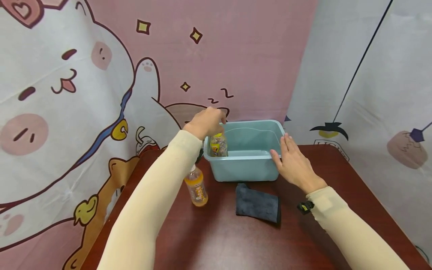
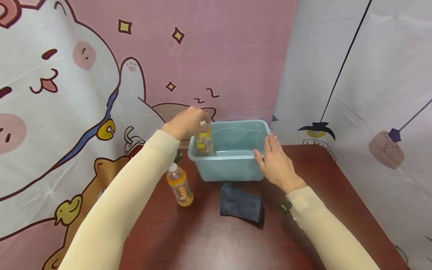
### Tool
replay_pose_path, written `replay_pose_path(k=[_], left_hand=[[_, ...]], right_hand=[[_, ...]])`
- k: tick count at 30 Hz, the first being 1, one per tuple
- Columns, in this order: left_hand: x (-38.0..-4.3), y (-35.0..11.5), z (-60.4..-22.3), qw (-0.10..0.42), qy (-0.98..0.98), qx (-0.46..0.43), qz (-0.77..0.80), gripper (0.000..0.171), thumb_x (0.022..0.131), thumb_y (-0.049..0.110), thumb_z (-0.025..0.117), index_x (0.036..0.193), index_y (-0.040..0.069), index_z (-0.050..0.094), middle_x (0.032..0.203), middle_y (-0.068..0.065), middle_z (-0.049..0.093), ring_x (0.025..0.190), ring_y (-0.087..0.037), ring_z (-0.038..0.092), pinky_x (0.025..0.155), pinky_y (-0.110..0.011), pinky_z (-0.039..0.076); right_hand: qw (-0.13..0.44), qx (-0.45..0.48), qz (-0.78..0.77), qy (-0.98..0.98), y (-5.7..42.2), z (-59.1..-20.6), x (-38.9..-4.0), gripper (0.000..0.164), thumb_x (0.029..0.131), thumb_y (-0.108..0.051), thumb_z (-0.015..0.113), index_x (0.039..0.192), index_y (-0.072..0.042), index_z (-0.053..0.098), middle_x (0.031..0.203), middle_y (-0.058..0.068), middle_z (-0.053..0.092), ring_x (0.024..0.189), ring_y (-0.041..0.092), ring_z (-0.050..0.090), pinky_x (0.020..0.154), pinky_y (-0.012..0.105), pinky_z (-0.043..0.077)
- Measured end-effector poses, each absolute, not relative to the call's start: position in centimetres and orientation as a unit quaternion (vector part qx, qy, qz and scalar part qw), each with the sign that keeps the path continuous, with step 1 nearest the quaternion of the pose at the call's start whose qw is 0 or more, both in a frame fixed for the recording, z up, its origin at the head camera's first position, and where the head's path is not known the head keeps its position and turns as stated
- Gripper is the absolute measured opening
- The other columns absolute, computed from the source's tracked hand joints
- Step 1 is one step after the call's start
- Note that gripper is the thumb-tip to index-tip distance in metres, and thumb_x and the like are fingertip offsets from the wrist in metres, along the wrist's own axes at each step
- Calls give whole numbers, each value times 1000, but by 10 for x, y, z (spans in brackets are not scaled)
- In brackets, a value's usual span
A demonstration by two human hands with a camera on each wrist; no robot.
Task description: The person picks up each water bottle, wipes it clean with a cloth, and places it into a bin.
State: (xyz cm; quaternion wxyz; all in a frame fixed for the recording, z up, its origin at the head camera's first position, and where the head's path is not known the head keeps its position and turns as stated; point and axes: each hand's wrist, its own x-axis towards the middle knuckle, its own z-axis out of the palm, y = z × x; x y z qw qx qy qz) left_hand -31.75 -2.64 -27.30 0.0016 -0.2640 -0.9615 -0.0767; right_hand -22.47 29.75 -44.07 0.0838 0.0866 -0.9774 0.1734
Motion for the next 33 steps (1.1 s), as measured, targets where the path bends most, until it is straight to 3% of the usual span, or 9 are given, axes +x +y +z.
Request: replay_pose_path(k=[7, 15, 21, 28, 33], left_hand=[[-303, -37, -265, 45, -957, -279, -67, 26, 113, 30, 81, 136, 19, 82, 148, -7, 77, 133, -28, 73, 111, -52, 66], [-277, -63, -268, 87, -949, -292, -77, 26, 117, 36, 75, 137, 22, 83, 139, -4, 80, 124, -27, 78, 104, -53, 68], [-249, -88, -290, 119, -944, -297, -84, 26, 113, 34, 81, 134, 19, 84, 132, -4, 81, 107, -25, 82, 90, -52, 71], [-215, -123, -319, 127, -947, -278, -102, 34, 109, 41, 85, 136, 20, 83, 135, -5, 82, 111, -30, 84, 89, -55, 72], [-198, -138, -338, 128, -946, -271, -128, 39, 104, 43, 91, 135, 22, 83, 136, -5, 82, 104, -28, 82, 85, -52, 71]], right_hand=[[84, 84, 171, -978, 298, -441, -223, 91, 126, -60, 28, 181, 11, 13, 194, 31, 3, 182, 53, 10, 142, 74, 26], [87, 85, 170, -978, 298, -441, -223, 91, 126, -60, 29, 181, 11, 15, 193, 34, 8, 182, 54, 11, 142, 74, 26], [85, 86, 173, -978, 298, -439, -223, 91, 126, -60, 29, 181, 12, 14, 193, 33, 7, 182, 54, 10, 142, 75, 25], [78, 89, 176, -977, 296, -441, -225, 92, 126, -61, 29, 181, 11, 14, 194, 32, 6, 182, 53, 8, 144, 73, 23], [80, 88, 176, -977, 297, -440, -225, 92, 126, -60, 30, 181, 11, 13, 194, 32, 6, 182, 53, 8, 143, 74, 24]])
